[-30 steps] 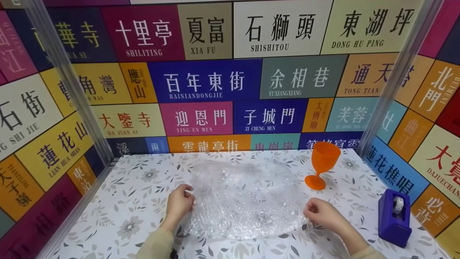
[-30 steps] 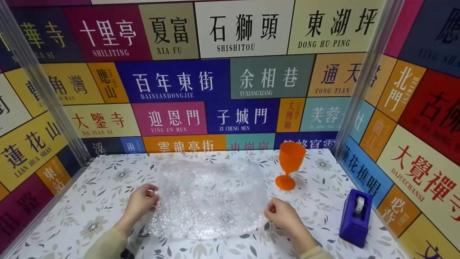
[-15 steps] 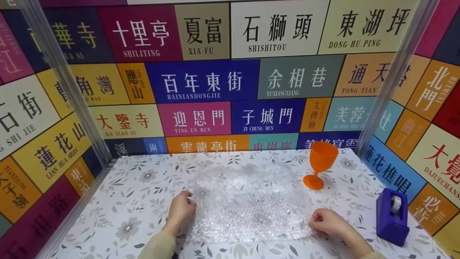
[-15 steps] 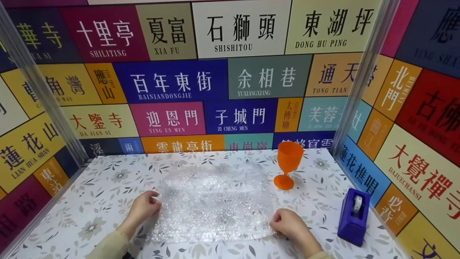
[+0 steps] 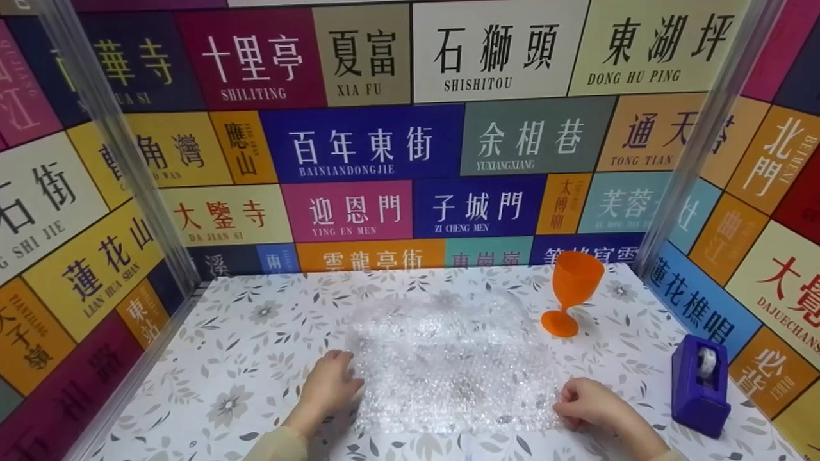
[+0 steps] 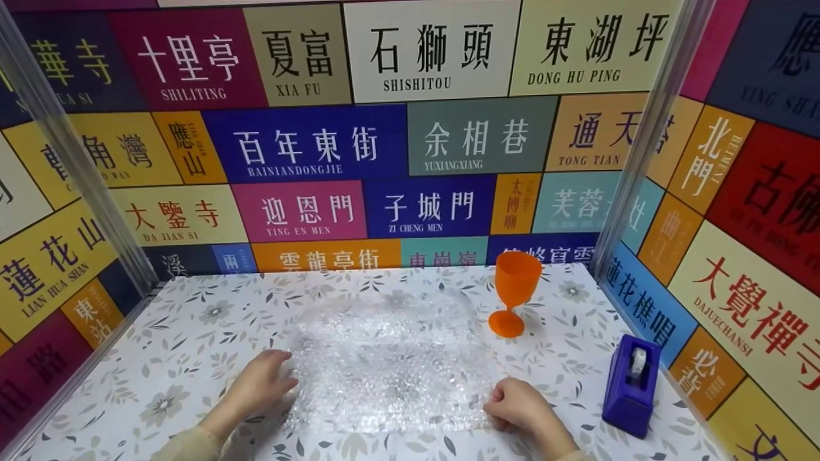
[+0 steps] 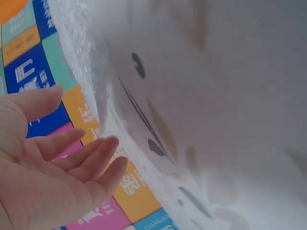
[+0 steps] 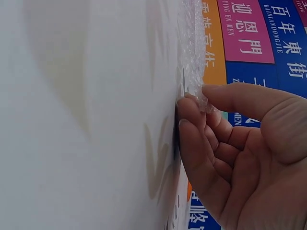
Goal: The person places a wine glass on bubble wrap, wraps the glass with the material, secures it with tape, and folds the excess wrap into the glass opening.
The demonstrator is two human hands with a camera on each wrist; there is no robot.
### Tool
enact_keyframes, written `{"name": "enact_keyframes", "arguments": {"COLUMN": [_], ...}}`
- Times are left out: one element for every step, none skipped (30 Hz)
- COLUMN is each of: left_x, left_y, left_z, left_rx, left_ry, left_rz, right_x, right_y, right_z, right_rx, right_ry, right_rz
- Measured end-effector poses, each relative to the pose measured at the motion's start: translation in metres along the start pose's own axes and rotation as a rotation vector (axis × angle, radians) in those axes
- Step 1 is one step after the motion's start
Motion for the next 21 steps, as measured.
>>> {"name": "enact_keyframes", "arguments": {"left_x": [0.002, 0.004, 0.007, 0.009, 0.011, 0.014, 0.016, 0.019, 0.022, 0.024, 0.026, 0.027, 0.028, 0.029, 0.029, 0.029, 0.029, 0.028, 0.028, 0.028, 0.027], "left_y": [0.000, 0.001, 0.001, 0.002, 0.002, 0.001, 0.001, 0.000, -0.001, -0.002, -0.003, -0.005, -0.007, -0.009, -0.011, -0.012, -0.014, -0.016, -0.017, -0.018, -0.020], "left_z": [0.001, 0.003, 0.004, 0.006, 0.007, 0.009, 0.011, 0.014, 0.016, 0.018, 0.020, 0.021, 0.022, 0.022, 0.022, 0.022, 0.023, 0.023, 0.023, 0.023, 0.023], "left_rx": [-0.002, -0.002, -0.001, -0.009, -0.020, -0.030, -0.041, -0.051, -0.069, -0.088, -0.106, -0.128, -0.149, -0.168, -0.187, -0.199, -0.208, -0.217, -0.224, -0.231, -0.240], "left_ry": [-0.025, -0.051, -0.075, -0.094, -0.117, -0.144, -0.170, -0.203, -0.225, -0.241, -0.259, -0.263, -0.265, -0.264, -0.257, -0.259, -0.263, -0.264, -0.269, -0.271, -0.271], "left_rz": [-0.025, -0.046, -0.061, -0.066, -0.069, -0.068, -0.069, -0.073, -0.079, -0.087, -0.097, -0.108, -0.119, -0.131, -0.141, -0.149, -0.156, -0.161, -0.161, -0.160, -0.154], "right_x": [0.000, 0.000, 0.000, 0.000, 0.000, 0.000, 0.000, 0.001, 0.001, 0.000, 0.000, 0.000, 0.000, 0.000, 0.000, 0.000, 0.000, -0.001, -0.001, -0.002, -0.002], "right_y": [0.000, 0.000, 0.000, 0.000, -0.001, -0.001, -0.002, -0.002, -0.002, -0.002, -0.002, -0.001, -0.001, 0.000, 0.000, 0.000, 0.001, 0.001, 0.002, 0.003, 0.004], "right_z": [0.000, 0.001, 0.001, 0.001, 0.001, 0.001, 0.002, 0.002, 0.002, 0.002, 0.001, 0.001, 0.001, 0.001, 0.001, 0.002, 0.002, 0.003, 0.004, 0.005, 0.005], "right_rx": [-0.002, -0.004, -0.007, -0.009, -0.012, -0.015, -0.016, -0.017, -0.017, -0.018, -0.019, -0.020, -0.021, -0.025, -0.031, -0.038, -0.043, -0.049, -0.054, -0.059, -0.063], "right_ry": [0.005, 0.008, 0.008, 0.009, 0.007, 0.004, 0.002, -0.002, -0.004, -0.006, -0.006, -0.013, -0.020, -0.027, -0.028, -0.021, -0.020, -0.021, -0.018, -0.015, -0.010], "right_rz": [0.001, 0.001, 0.001, 0.002, 0.004, 0.005, 0.005, 0.004, 0.005, 0.008, 0.009, 0.009, 0.011, 0.012, 0.015, 0.024, 0.033, 0.045, 0.059, 0.071, 0.087]}}
Point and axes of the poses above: each hand's wrist, its own z-axis away from the middle knuckle, its own y-axis out of the back of the hand, x = y × z, the point moved 6 cm from there along -z, towards the middle knuckle, and after that the axes turned 3 degrees about x, right-handed, at the moved point
